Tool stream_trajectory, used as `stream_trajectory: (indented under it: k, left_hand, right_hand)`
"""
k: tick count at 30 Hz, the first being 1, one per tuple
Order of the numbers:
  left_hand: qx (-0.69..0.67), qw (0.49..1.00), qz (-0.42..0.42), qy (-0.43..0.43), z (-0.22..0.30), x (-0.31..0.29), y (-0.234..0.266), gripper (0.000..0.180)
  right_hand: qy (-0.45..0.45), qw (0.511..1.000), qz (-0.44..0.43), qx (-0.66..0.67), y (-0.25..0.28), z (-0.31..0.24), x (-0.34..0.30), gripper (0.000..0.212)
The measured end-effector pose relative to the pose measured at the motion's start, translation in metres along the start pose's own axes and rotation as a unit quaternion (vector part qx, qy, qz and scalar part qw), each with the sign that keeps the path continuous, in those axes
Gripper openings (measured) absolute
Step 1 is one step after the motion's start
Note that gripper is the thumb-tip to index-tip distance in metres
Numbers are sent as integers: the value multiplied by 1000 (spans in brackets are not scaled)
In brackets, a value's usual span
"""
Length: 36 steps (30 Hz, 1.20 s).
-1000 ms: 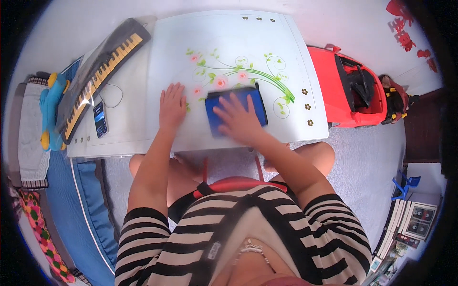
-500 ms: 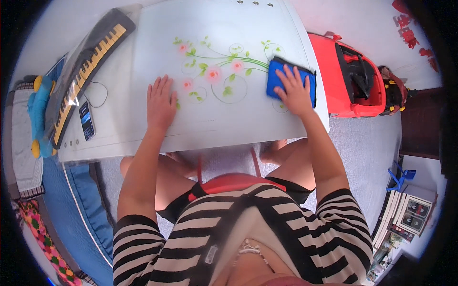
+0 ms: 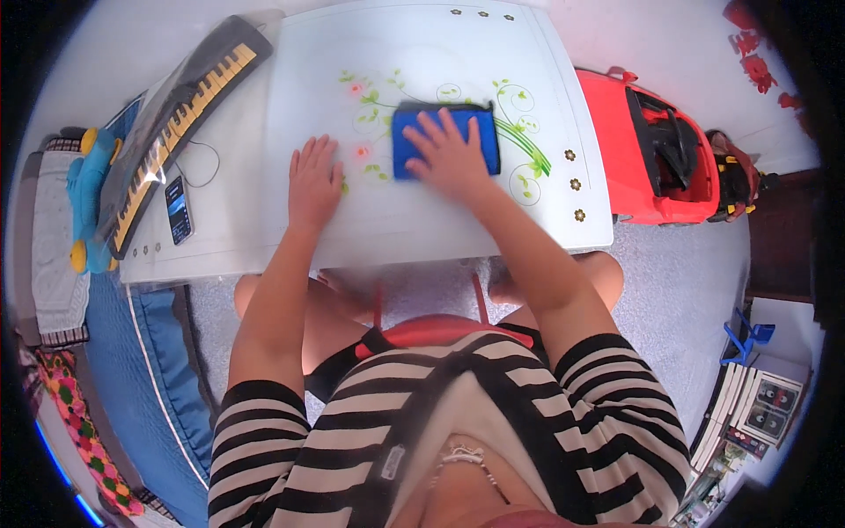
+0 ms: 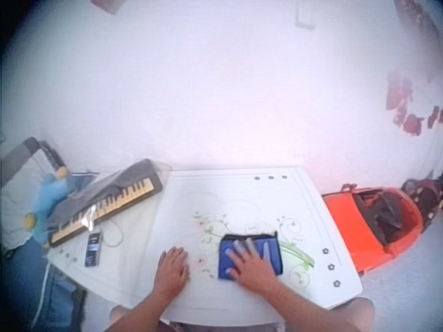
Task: The person wipes the top of a white cabinet and then cleans the front of its drawer using a blue cloth.
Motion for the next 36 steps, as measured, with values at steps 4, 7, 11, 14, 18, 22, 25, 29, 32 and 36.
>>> stream_trajectory:
  k: [4, 7, 11, 14, 18, 22, 25, 29, 32, 36]
  left_hand:
    - [5, 1000, -3, -1, -5, -2, -4, 44]
    - [3, 1000, 8, -4, -9, -4, -7, 44]
    - [16, 999, 27, -28, -6, -3, -6, 43]
    - [3, 999, 40, -22, -1, -3, -6, 42]
    - [19, 999, 28, -12, -6, 0, -7, 42]
    - [12, 1000, 24, -14, -7, 2, -9, 42]
    - [13, 1000, 16, -11, -6, -2, -9, 43]
    - [3, 1000, -6, -5, -2, 0, -3, 45]
    - [12, 1000, -10, 0, 1, 2, 0, 45]
    - [-11, 1000, -10, -5, 5, 6, -1, 46]
  right_hand:
    - [77, 995, -32, 50, 29, -32, -63, 61]
    - [81, 993, -48, 65, 51, -18, -105, 61]
    - [53, 998, 1, 37, 61, 20, -129, 60]
    - [35, 999, 12, 36, 62, 21, -128, 57]
    - [48, 998, 10, 33, 59, 20, -123, 59]
    - [67, 997, 10, 37, 50, 20, -105, 60]
    - [73, 996, 11, 46, 44, 16, -84, 59]
    - [86, 995, 9, 43, 34, 11, -43, 56]
    - [93, 994, 34, 35, 19, 9, -4, 54]
    - [95, 993, 53, 45, 9, 8, 28, 55]
Point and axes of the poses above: each hand's wrist, its own x-axis towards the middle knuckle, its own y-axis out of the back of the hand, z = x × y, the point moved 2 cm from there along x, towards the middle knuckle, and after that the axes turned 4 degrees about z, right-handed, at the moved point
